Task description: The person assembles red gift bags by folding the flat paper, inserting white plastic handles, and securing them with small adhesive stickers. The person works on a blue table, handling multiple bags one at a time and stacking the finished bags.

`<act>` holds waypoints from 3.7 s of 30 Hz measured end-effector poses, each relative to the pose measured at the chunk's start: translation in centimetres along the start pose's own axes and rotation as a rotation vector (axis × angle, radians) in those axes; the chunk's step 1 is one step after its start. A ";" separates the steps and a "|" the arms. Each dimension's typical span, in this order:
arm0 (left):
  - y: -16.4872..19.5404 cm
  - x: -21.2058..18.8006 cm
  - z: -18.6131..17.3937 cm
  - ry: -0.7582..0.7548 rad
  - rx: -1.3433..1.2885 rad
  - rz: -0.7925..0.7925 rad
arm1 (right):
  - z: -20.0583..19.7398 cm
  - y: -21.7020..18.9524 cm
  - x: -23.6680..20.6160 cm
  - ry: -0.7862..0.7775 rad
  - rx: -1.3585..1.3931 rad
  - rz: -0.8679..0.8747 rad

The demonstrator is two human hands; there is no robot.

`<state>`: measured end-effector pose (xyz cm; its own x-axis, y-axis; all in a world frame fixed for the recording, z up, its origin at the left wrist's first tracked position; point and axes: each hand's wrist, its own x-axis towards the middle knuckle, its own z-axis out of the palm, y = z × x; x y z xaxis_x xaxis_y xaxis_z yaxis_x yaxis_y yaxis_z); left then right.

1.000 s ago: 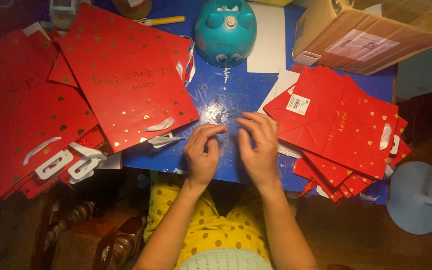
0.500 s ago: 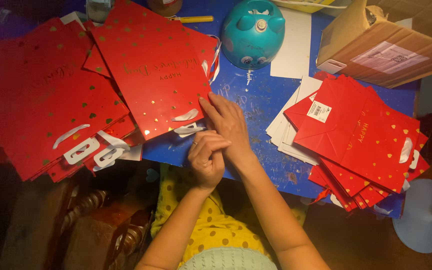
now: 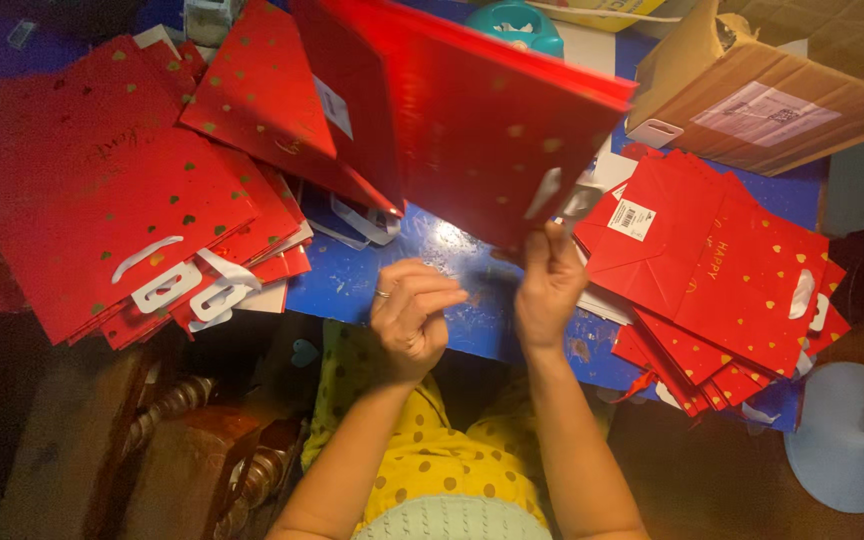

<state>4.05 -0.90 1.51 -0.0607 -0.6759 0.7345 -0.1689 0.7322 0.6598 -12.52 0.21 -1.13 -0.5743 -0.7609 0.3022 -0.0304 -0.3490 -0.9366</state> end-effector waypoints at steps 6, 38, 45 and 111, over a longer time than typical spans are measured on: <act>0.5 0.6 0.4 0.004 0.044 -0.023 | -5.8 -4.4 -1.2 0.067 0.048 0.340; -3.5 1.1 7.4 -0.451 0.404 -0.120 | 6.3 -3.3 13.4 0.047 -0.547 -0.293; -3.4 0.6 7.1 -0.462 0.415 -0.121 | 6.1 -2.5 12.8 0.067 -0.567 -0.387; -4.9 1.6 5.6 -0.143 -0.115 -0.524 | -0.7 -0.5 5.5 -0.529 -0.506 0.274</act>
<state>-0.73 -5.97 -1.44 -0.1320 -0.9511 0.2792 -0.1045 0.2935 0.9502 -16.27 -3.43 0.83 -0.1524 -0.9880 -0.0259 -0.3862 0.0837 -0.9186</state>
